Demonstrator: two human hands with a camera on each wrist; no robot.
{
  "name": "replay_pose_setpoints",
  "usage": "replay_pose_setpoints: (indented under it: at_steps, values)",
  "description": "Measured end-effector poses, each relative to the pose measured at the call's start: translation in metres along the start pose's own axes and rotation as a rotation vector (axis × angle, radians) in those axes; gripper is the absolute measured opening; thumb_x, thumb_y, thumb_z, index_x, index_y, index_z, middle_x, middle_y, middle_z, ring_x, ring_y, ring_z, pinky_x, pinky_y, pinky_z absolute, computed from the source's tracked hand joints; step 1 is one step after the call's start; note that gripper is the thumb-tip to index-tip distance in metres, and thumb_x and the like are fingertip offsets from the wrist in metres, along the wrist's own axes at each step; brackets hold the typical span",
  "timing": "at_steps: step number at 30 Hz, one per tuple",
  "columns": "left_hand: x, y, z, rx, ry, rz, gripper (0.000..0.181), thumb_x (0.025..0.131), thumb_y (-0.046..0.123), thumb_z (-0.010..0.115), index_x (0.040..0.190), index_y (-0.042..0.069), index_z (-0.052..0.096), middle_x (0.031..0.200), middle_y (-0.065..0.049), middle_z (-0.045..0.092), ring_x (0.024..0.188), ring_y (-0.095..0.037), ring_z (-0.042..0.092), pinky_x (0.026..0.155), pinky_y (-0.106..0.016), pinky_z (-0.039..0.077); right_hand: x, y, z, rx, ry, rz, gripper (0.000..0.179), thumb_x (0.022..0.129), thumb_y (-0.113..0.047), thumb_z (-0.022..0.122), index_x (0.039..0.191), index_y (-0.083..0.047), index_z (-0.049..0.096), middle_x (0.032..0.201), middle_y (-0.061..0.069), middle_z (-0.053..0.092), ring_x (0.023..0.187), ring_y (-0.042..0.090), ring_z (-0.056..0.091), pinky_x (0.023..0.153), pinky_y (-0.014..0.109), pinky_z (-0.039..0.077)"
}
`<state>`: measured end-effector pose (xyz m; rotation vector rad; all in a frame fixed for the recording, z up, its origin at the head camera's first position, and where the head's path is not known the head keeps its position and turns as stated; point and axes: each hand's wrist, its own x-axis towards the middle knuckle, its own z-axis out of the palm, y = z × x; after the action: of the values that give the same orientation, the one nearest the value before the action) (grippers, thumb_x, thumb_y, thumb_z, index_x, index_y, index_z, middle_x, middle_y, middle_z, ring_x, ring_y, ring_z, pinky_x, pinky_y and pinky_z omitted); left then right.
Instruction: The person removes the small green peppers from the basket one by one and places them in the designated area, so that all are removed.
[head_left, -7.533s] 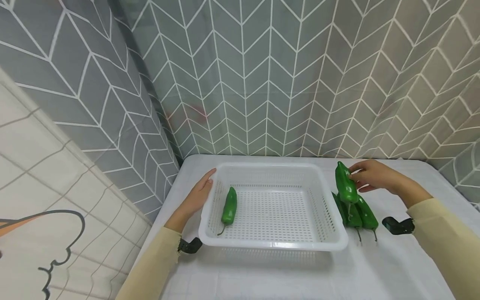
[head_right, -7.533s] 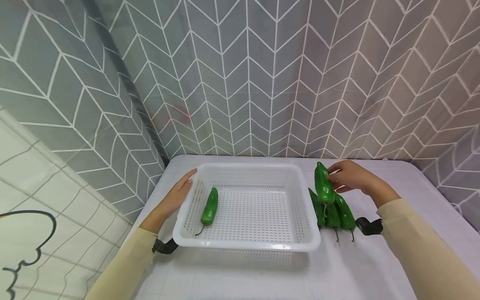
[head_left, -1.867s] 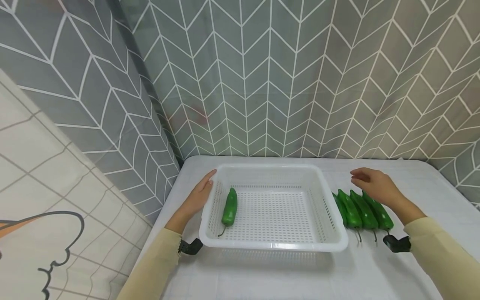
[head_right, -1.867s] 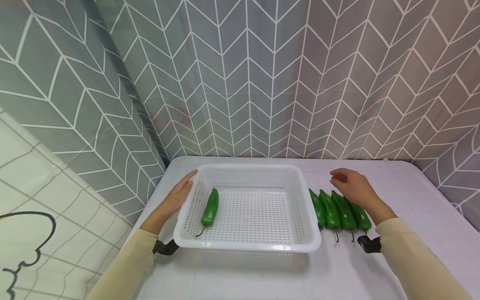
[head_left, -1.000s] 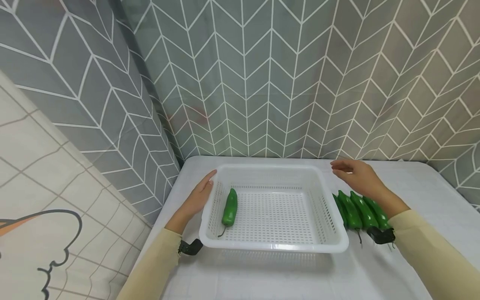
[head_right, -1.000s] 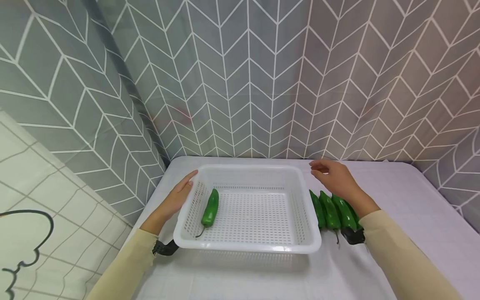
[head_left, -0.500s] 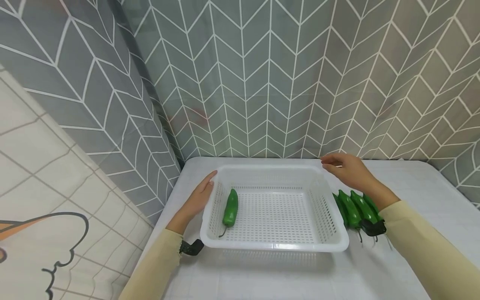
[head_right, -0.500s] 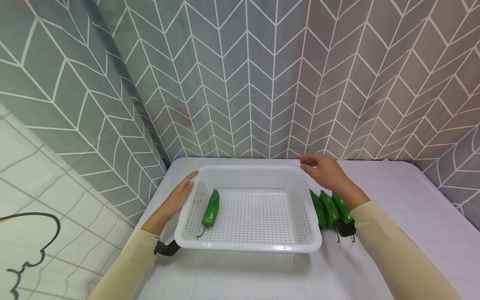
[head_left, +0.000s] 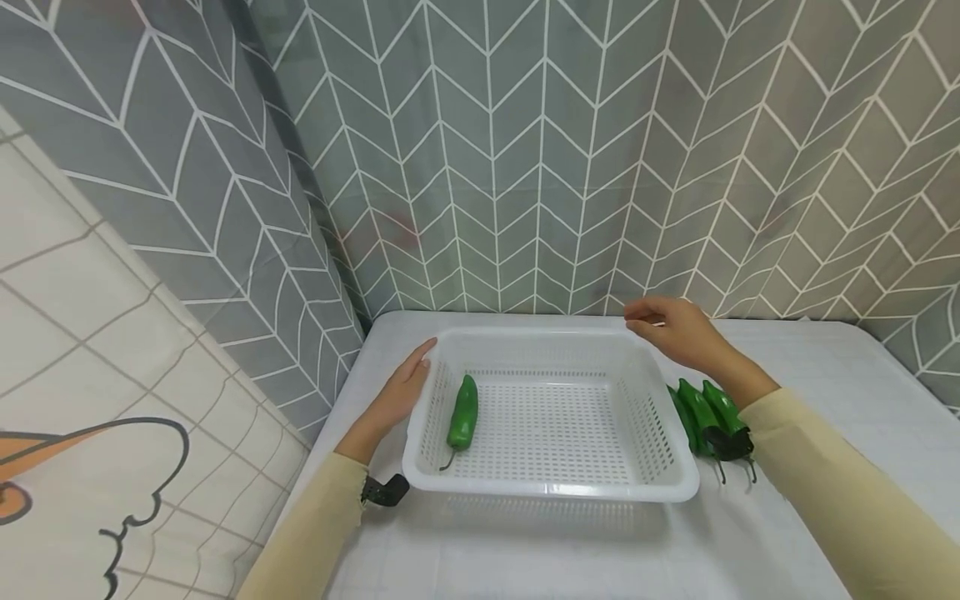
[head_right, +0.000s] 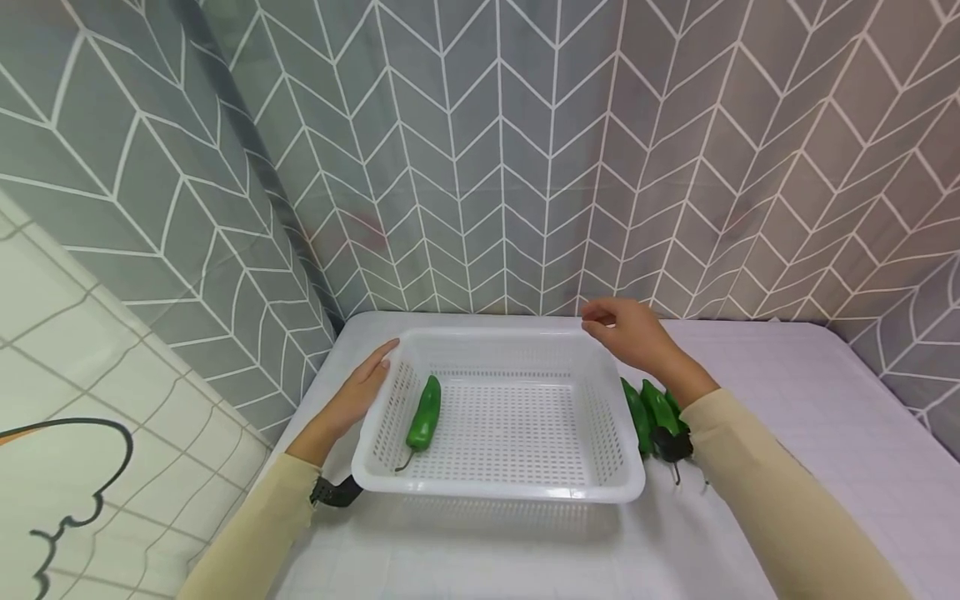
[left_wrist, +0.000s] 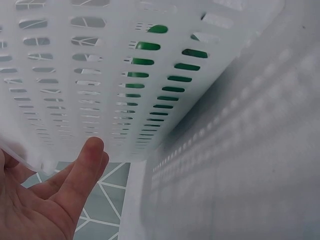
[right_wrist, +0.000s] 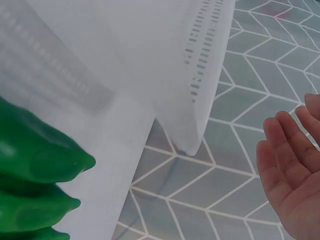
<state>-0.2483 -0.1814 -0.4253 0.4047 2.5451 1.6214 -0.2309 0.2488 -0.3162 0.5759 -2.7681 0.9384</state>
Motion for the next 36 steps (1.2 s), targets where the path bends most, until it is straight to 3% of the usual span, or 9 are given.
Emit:
replay_pose_setpoints:
  at_steps: [13, 14, 28, 36]
  values:
    - [0.001, 0.003, -0.001, -0.014, -0.008, 0.005, 0.05, 0.113, 0.023, 0.028, 0.162, 0.013, 0.025, 0.163, -0.014, 0.032, 0.15, -0.032, 0.029, 0.122, -0.049, 0.019, 0.014, -0.016, 0.011, 0.056, -0.01, -0.057, 0.025, 0.102, -0.009, 0.063, 0.121, 0.006, 0.068, 0.113, 0.022, 0.071, 0.108, 0.041, 0.067, 0.091, 0.057, 0.053]
    - [0.003, -0.002, -0.001, -0.01, -0.002, 0.008, 0.05, 0.113, 0.025, 0.028, 0.162, 0.015, 0.026, 0.162, -0.013, 0.033, 0.149, -0.031, 0.029, 0.122, -0.049, 0.02, 0.015, -0.016, 0.013, 0.059, -0.009, -0.062, 0.025, 0.101, -0.008, 0.063, 0.121, 0.006, 0.068, 0.113, 0.022, 0.071, 0.107, 0.041, 0.067, 0.091, 0.057, 0.053]
    - [0.001, -0.002, 0.0, -0.002, 0.004, -0.015, 0.052, 0.113, 0.025, 0.027, 0.163, 0.013, 0.023, 0.162, -0.013, 0.034, 0.149, -0.031, 0.03, 0.122, -0.05, 0.02, 0.028, -0.022, 0.04, 0.054, -0.048, -0.109, 0.024, 0.099, -0.005, 0.064, 0.12, 0.006, 0.068, 0.11, 0.02, 0.071, 0.104, 0.038, 0.068, 0.089, 0.055, 0.054]
    - [-0.001, 0.0, -0.001, -0.016, -0.003, -0.016, 0.051, 0.113, 0.027, 0.026, 0.163, 0.017, 0.024, 0.162, -0.013, 0.035, 0.149, -0.031, 0.031, 0.122, -0.049, 0.02, 0.035, -0.026, 0.057, 0.07, -0.093, -0.106, 0.025, 0.099, -0.006, 0.065, 0.12, 0.007, 0.067, 0.111, 0.02, 0.071, 0.105, 0.038, 0.067, 0.092, 0.053, 0.054]
